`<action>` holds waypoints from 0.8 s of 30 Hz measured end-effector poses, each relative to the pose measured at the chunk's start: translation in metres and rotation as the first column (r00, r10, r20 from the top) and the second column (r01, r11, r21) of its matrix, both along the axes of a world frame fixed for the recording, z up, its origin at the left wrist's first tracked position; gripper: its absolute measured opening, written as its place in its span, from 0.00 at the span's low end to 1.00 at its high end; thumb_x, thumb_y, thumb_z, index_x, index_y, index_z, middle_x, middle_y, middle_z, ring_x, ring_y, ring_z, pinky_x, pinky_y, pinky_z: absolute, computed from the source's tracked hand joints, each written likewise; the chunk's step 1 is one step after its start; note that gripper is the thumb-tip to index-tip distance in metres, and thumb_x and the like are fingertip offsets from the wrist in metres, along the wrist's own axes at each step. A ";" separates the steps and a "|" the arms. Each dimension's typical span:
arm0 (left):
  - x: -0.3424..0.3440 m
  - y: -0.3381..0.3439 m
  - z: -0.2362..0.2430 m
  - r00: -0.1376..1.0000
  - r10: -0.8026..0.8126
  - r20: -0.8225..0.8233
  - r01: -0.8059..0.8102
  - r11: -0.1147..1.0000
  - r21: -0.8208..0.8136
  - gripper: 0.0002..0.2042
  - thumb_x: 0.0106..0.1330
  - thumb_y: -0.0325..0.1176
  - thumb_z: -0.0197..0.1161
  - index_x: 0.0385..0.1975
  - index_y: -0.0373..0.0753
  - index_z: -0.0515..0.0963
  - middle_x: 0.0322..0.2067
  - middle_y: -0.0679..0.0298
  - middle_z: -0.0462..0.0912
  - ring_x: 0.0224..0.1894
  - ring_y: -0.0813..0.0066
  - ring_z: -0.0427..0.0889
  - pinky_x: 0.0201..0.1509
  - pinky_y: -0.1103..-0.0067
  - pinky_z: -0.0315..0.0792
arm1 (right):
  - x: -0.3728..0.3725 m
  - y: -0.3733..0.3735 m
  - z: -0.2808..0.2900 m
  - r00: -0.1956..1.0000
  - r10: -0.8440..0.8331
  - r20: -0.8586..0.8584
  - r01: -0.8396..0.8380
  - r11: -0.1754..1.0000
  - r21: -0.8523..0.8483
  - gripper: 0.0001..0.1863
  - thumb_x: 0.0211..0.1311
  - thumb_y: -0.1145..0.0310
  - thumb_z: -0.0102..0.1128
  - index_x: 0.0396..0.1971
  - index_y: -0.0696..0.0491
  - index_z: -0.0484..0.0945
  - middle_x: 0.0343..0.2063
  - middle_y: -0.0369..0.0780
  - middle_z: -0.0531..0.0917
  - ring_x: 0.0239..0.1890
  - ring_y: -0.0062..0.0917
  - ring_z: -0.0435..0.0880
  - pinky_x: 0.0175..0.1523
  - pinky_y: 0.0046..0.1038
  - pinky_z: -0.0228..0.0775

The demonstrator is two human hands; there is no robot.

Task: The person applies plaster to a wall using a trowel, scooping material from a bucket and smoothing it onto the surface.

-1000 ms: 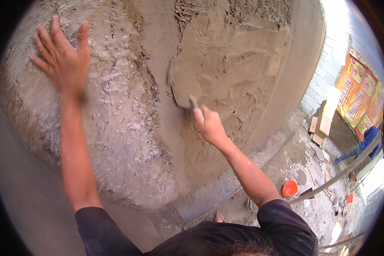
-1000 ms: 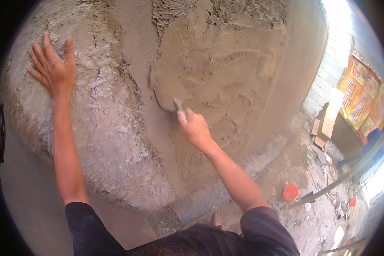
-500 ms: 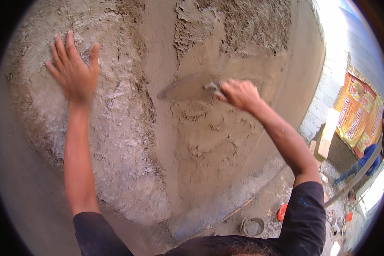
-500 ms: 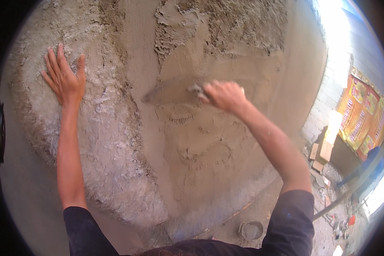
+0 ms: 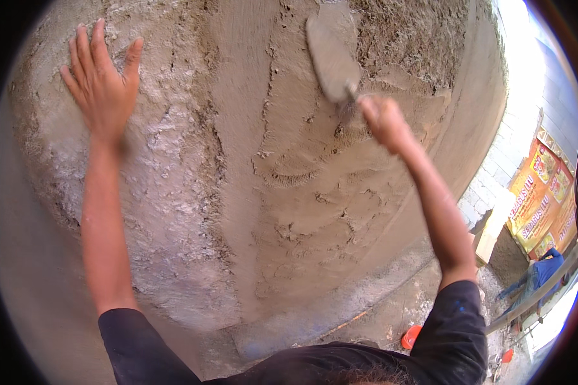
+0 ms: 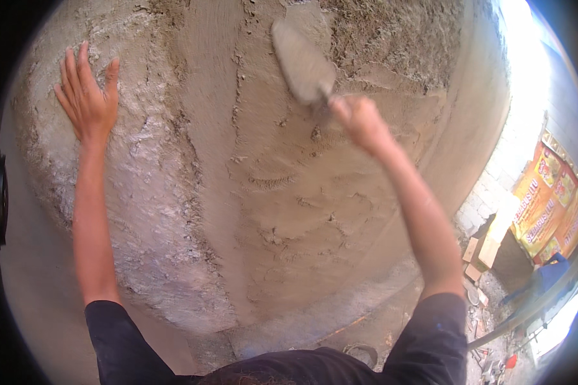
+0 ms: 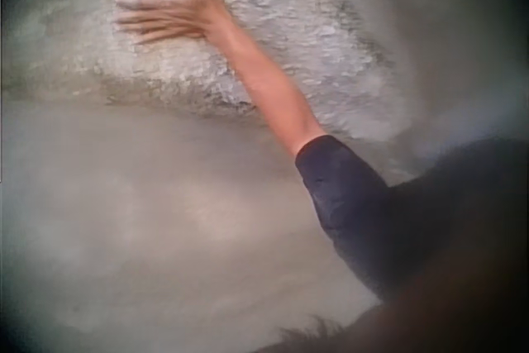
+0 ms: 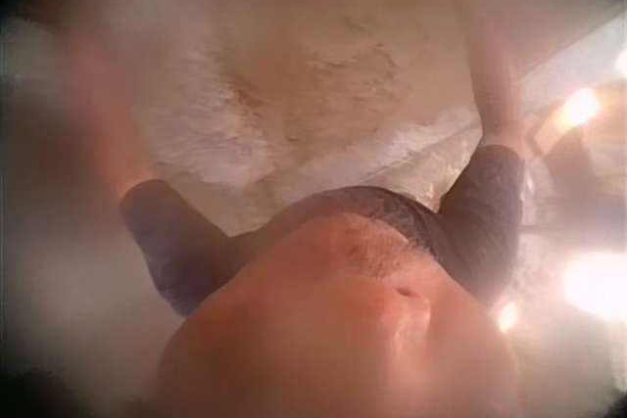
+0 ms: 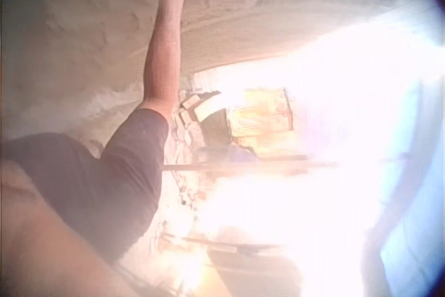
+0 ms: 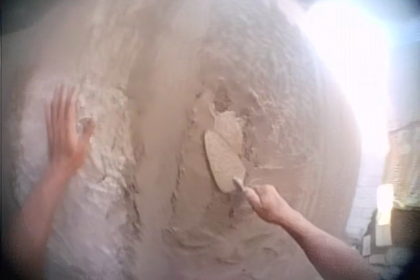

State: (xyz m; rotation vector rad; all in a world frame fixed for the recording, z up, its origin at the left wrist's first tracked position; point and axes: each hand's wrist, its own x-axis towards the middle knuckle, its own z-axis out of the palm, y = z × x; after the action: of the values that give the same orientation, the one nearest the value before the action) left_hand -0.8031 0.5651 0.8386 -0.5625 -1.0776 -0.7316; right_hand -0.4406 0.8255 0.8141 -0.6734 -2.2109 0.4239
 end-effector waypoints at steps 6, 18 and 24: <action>0.000 0.012 0.001 0.997 -0.075 -0.009 0.076 0.997 0.006 0.37 0.68 0.70 0.41 0.70 0.51 0.60 0.71 0.53 0.57 0.74 0.53 0.52 0.74 0.48 0.40 | -0.022 -0.019 -0.199 0.988 -0.065 0.140 0.052 0.994 0.093 0.22 0.69 0.50 0.51 0.33 0.58 0.76 0.21 0.52 0.81 0.25 0.46 0.81 0.32 0.43 0.73; 0.004 -0.001 0.001 0.990 -0.136 -0.040 0.134 0.990 -0.051 0.39 0.66 0.72 0.41 0.71 0.52 0.59 0.71 0.53 0.57 0.74 0.54 0.51 0.73 0.48 0.37 | -0.047 -0.040 -0.175 0.922 -0.386 -0.022 0.345 0.797 0.496 0.21 0.69 0.49 0.53 0.29 0.53 0.75 0.18 0.43 0.79 0.21 0.31 0.81 0.23 0.32 0.71; 0.009 0.003 0.005 0.984 -0.174 -0.038 0.172 0.984 -0.040 0.39 0.66 0.72 0.41 0.70 0.52 0.59 0.71 0.53 0.57 0.74 0.53 0.52 0.73 0.47 0.38 | -0.026 0.007 -0.130 0.838 -0.395 -0.375 0.534 0.735 0.418 0.23 0.72 0.50 0.48 0.27 0.56 0.76 0.18 0.46 0.80 0.16 0.34 0.79 0.21 0.33 0.70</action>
State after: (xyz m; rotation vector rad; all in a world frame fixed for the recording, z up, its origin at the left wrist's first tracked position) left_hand -0.7939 0.5679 0.8432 -0.7066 -1.0142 -0.8495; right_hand -0.4668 0.8324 0.6846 -0.7928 -1.6978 -0.3194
